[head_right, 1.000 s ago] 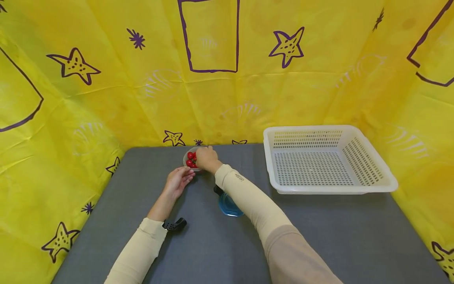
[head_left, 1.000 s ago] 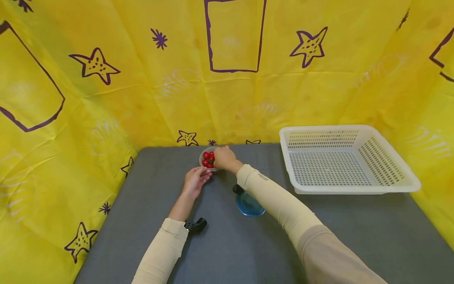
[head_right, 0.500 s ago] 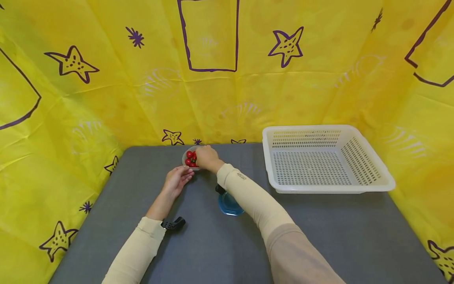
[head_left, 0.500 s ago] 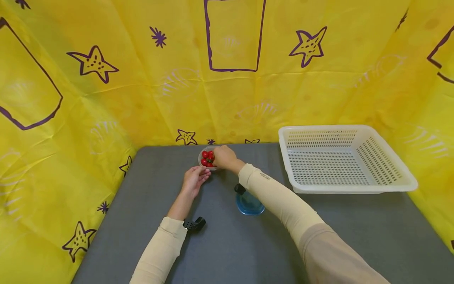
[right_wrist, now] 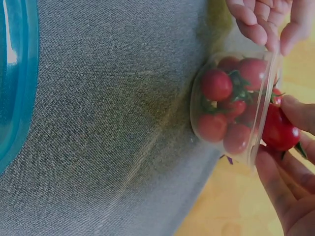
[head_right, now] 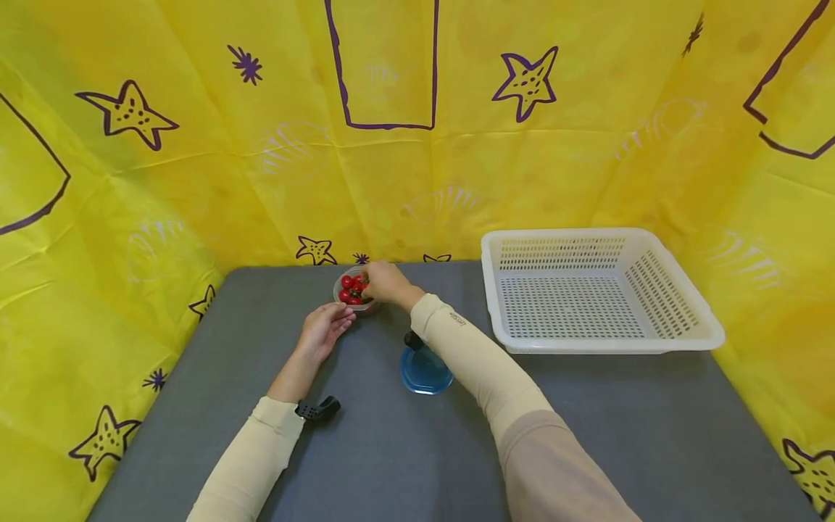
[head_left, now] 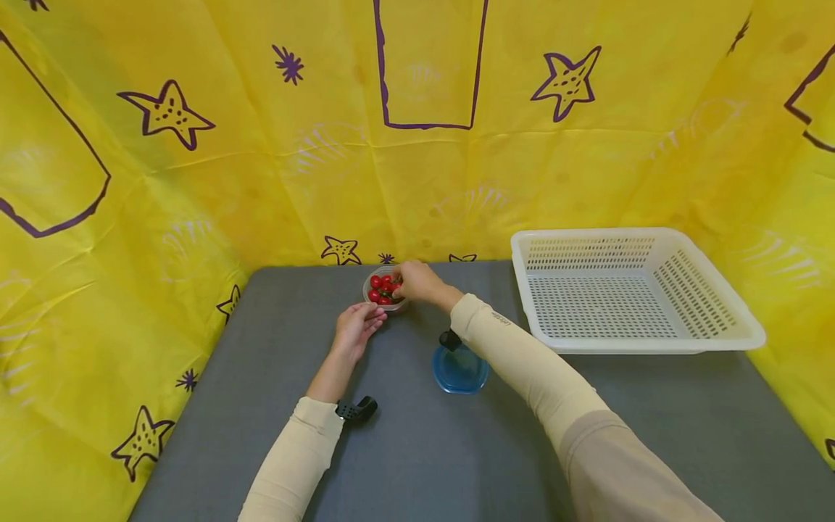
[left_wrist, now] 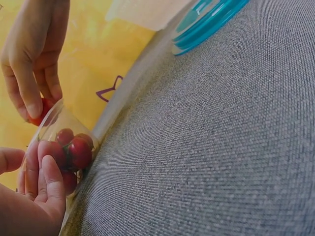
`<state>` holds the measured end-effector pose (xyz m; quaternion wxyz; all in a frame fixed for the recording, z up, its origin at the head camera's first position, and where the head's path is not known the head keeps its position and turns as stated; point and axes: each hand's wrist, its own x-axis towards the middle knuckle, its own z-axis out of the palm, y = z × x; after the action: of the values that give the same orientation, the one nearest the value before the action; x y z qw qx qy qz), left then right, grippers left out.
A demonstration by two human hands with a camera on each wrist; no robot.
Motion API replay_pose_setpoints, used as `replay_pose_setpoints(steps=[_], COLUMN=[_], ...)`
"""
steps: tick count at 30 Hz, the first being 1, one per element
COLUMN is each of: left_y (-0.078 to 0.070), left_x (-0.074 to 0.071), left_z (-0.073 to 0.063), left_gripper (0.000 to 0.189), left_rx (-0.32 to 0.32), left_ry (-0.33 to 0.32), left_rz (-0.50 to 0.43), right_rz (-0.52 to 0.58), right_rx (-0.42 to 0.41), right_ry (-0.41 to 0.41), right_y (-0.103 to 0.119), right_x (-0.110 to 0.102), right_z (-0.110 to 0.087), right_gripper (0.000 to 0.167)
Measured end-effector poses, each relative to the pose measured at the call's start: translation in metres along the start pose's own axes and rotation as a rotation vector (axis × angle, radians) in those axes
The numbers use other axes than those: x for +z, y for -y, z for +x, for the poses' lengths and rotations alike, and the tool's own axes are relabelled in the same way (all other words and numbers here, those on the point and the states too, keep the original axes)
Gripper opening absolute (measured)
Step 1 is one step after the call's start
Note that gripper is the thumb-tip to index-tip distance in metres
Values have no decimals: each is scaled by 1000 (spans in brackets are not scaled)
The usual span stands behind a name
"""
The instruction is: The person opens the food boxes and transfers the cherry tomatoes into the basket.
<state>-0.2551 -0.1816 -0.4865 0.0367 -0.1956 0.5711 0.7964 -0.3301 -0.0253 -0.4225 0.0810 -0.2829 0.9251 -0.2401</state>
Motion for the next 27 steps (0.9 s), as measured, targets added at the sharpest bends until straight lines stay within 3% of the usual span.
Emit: replay_pose_setpoints(steps=[7,27], left_y=[0,-2], left_x=[1,-1], left_z=[-1,-3], left_gripper=[9,8], left_rx=[-3,-7], left_ry=[-4,2], left_rz=[16,6], right_rz=[64,77], right_rx=[-12,-75], right_ry=[0,17], right_y=[-5,-9], right_x=[-6,-33], right_z=[-1,-4], right_gripper=[30,33])
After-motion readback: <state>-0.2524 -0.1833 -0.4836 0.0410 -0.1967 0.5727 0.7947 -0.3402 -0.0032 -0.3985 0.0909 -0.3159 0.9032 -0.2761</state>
